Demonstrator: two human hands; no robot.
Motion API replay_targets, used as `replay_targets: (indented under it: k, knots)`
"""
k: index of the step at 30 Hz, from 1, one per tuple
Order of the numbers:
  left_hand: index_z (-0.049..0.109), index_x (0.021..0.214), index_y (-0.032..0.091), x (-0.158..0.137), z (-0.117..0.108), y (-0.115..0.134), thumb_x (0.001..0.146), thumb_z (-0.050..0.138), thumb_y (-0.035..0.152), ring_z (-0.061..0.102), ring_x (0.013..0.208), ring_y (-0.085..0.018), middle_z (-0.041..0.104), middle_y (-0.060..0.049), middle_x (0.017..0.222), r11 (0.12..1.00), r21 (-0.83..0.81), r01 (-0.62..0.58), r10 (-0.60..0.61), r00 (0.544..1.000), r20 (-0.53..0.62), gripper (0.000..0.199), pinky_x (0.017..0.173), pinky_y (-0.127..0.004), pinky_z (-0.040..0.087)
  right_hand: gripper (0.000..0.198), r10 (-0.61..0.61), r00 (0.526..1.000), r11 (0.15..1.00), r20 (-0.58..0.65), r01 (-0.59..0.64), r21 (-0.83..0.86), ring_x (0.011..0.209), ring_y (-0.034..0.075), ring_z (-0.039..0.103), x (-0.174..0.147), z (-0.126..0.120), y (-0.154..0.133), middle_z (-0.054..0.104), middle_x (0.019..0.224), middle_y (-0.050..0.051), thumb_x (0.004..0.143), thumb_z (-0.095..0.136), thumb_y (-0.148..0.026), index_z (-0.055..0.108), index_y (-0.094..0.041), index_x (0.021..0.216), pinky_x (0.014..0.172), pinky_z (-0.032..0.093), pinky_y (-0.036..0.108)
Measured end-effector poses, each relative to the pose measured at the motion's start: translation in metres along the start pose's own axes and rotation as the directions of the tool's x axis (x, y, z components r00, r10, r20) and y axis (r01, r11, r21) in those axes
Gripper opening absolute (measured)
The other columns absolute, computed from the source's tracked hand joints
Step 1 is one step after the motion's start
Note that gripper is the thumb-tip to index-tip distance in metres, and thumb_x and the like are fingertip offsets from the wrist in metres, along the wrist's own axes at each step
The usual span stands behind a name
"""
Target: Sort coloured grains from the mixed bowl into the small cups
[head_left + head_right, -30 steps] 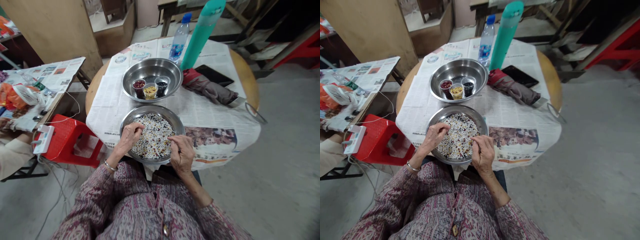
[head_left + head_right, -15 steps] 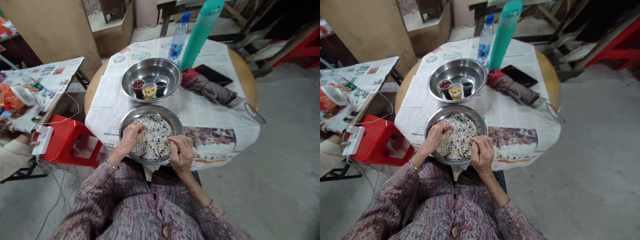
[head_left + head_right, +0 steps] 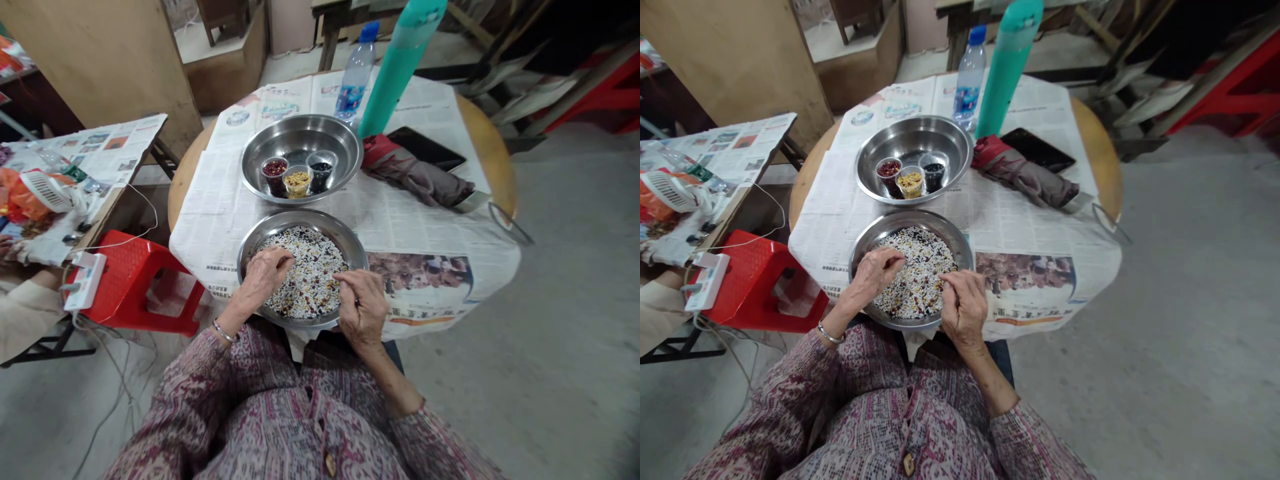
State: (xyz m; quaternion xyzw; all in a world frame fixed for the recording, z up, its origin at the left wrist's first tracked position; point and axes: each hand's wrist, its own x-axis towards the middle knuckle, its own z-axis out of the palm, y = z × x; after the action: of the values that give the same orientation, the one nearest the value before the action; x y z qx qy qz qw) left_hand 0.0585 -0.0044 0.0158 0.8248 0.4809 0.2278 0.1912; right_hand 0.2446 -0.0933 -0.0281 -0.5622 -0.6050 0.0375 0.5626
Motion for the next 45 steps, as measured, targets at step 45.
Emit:
replay_targets:
  k: [45]
  knots:
    - [0.072, 0.090, 0.019, -0.009, -0.006, 0.021, 0.093, 0.058, 0.015, 0.067, 0.083, -0.015, 0.072, -0.002, 0.082, 0.989, -0.064, -0.134, 0.142, 0.981, 0.130, 0.015, 0.088, -0.032, 0.054, 0.019, -0.006, 1.000, 1.000, 0.002, 0.006, 0.000, 0.088, 0.021, 0.062, 0.000, 0.000, 0.000, 0.071, 0.089, 0.003, 0.091, 0.051, -0.016, 0.069, -0.024, 0.095, 0.086, 0.049, 0.041]
